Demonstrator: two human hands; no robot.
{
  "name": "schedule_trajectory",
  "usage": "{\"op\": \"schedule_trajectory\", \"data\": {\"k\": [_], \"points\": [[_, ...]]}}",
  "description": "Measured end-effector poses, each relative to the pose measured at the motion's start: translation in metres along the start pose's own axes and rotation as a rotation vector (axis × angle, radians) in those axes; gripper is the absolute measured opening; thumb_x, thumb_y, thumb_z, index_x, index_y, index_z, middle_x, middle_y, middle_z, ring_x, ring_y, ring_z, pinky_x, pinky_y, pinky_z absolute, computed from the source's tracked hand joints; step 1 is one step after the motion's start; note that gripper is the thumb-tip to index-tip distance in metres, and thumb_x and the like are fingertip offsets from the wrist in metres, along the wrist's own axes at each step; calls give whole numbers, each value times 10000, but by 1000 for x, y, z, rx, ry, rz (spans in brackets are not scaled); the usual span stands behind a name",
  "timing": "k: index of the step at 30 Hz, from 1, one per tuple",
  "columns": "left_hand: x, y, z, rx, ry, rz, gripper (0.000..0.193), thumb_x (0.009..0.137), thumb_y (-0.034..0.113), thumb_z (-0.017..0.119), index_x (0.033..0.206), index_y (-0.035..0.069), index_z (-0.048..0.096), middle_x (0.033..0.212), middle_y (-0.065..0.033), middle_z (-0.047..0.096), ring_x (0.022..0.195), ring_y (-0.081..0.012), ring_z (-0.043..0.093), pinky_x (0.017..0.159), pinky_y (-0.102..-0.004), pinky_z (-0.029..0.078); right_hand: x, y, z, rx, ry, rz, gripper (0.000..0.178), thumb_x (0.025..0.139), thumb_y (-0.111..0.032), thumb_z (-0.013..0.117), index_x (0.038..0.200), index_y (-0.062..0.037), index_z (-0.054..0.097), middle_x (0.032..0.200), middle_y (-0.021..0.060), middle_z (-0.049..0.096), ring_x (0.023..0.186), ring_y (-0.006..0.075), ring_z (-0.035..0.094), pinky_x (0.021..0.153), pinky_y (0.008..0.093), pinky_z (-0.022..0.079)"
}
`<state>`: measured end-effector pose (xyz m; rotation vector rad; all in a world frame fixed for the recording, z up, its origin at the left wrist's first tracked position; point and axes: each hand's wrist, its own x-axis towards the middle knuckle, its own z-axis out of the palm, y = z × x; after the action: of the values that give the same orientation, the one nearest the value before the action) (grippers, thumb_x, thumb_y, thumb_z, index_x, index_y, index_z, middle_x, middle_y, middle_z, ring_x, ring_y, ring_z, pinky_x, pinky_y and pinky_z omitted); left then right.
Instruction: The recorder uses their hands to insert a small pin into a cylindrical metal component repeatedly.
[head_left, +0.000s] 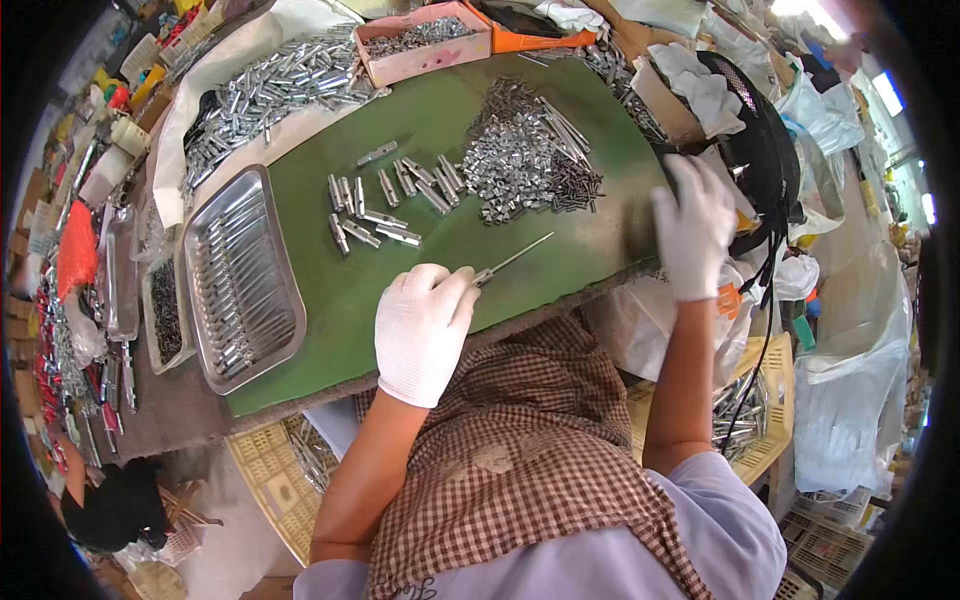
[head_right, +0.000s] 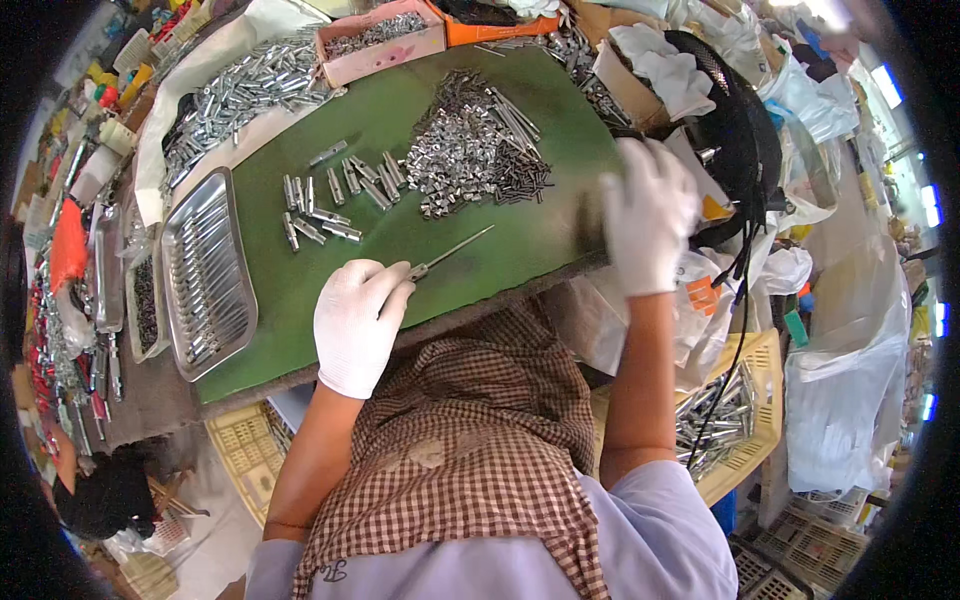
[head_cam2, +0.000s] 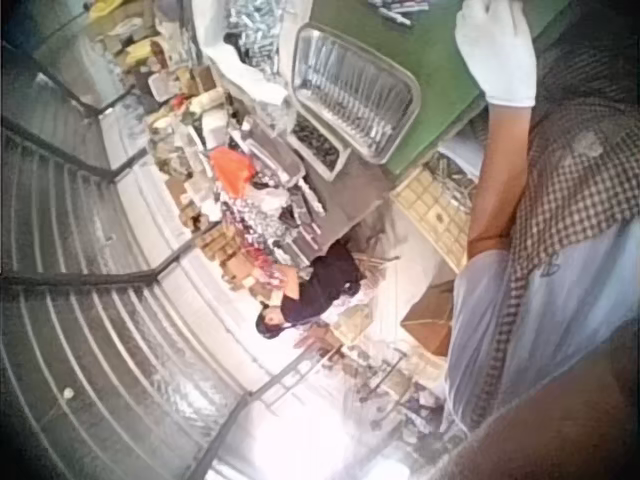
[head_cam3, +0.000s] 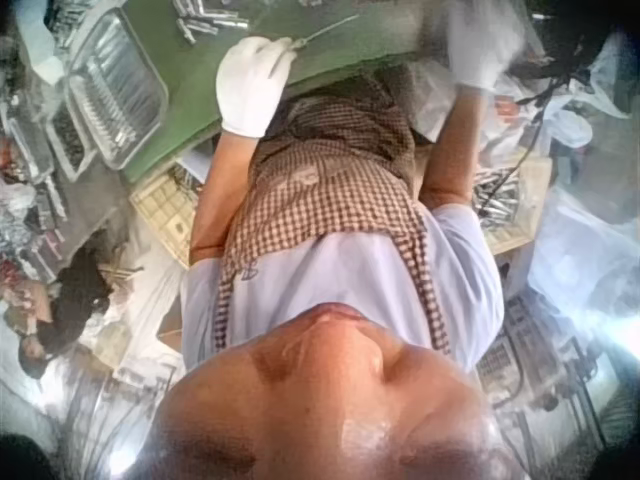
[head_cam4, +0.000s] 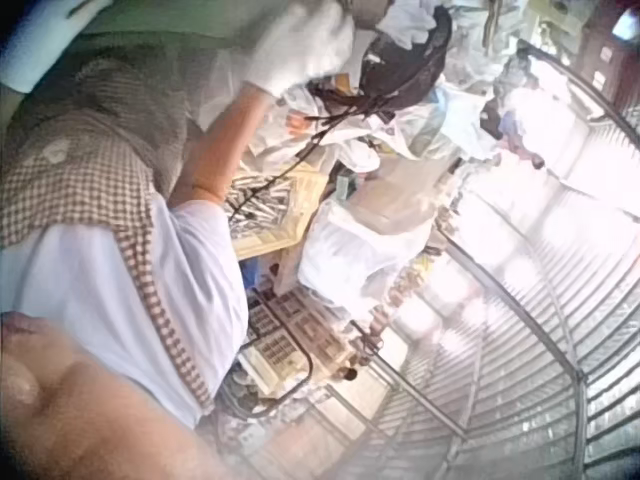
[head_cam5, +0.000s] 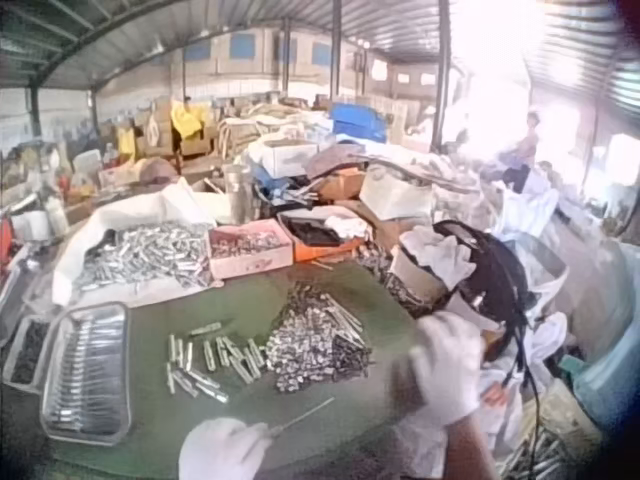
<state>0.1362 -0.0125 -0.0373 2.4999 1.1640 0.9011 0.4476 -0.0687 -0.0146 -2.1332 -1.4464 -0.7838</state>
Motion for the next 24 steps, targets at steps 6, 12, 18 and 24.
{"op": "schedule_trajectory", "data": {"k": [6,12,18,24], "points": [[0,1,5,61,8,18,155,840,167,749,990,127,758,876,-69,621,811,-292,621,746,-424,502,3,83,35,-97,-334,164,544,910,-202,687,1421,-73,550,1173,233,662,1035,385,650,919,449,526],[-1,0,2,12,10,39,157,839,155,734,988,108,734,870,-77,600,805,-298,607,736,-428,490,-21,-47,-34,496,-259,-164,612,840,-193,787,1410,-91,587,1140,183,678,1002,343,673,871,400,549],[-3,-2,3,2,39,49,139,839,150,724,969,99,722,858,-79,596,796,-304,600,719,-430,481,-52,-106,-55,449,-484,-212,651,810,-267,819,1423,-232,604,867,101,675,691,308,681,635,387,562],[-2,-3,3,-29,56,45,139,837,164,731,958,97,718,856,-76,602,793,-301,603,718,-430,485,-57,-109,-58,435,-676,-140,611,879,-295,761,1444,-161,571,1006,165,726,811,316,725,686,385,570]]}}
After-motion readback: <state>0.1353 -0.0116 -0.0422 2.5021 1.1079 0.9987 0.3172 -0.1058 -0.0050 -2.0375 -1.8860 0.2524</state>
